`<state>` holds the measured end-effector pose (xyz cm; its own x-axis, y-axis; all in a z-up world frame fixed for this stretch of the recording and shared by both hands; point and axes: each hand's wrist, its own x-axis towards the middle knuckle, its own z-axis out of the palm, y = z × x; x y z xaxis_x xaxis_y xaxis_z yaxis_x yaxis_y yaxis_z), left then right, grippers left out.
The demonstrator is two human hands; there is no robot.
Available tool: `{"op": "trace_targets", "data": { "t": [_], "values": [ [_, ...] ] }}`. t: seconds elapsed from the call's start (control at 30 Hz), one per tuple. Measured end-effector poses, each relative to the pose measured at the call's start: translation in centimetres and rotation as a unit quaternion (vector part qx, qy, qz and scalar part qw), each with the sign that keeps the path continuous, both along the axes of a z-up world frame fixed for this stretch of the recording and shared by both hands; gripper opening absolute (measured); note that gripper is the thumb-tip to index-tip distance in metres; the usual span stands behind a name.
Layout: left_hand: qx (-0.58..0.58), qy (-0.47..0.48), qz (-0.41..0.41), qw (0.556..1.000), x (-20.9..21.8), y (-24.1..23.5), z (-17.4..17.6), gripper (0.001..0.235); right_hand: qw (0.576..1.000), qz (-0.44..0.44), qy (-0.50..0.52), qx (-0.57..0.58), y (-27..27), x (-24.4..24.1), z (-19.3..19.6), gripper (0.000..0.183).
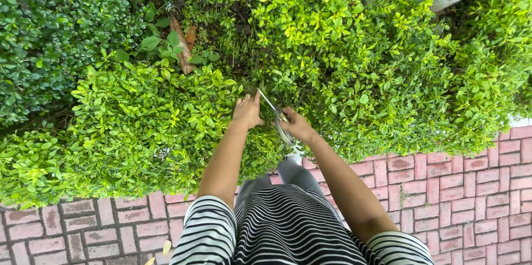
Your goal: Trimming a garden hedge using hand shears.
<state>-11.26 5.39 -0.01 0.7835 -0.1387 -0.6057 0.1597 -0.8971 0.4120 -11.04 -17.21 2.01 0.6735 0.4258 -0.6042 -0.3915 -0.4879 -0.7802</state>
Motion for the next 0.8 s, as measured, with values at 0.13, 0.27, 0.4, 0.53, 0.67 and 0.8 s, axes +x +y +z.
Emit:
{"op": "trace_targets", "data": {
  "t": [0.13, 0.27, 0.4, 0.53, 0.67, 0.8],
  "values": [
    [0.034, 0.05, -0.051, 0.997, 0.3, -0.1, -0.9, 0.075, 0.999, -0.014, -0.028, -0.019, -1.6, -1.0, 2.6, 0.068],
    [-0.061, 0.053, 0.142, 0.987, 1.4, 1.9, -2.8, 0.079, 0.997, -0.052, -0.053, -0.01, -3.3, -2.4, 3.2, 0.072],
    [-0.17, 0.074, 0.274, 0.944, 1.7, 5.7, -3.0, 0.092, 0.993, 0.02, -0.077, -0.084, -3.2, -2.9, 3.0, 0.08],
    [-0.173, 0.091, 0.297, 0.935, 1.1, 6.2, -1.4, 0.09, 0.97, 0.122, -0.174, -0.122, -0.9, -2.1, 3.2, 0.084],
    [-0.194, 0.097, 0.334, 0.917, 0.7, 5.5, 0.3, 0.088, 0.947, 0.148, -0.245, -0.148, 1.8, -0.9, 5.1, 0.084],
    [-0.196, 0.126, 0.351, 0.907, 0.8, 5.1, 2.3, 0.078, 0.949, 0.106, -0.252, -0.159, 2.3, -0.5, 4.1, 0.063]
  ]
}}
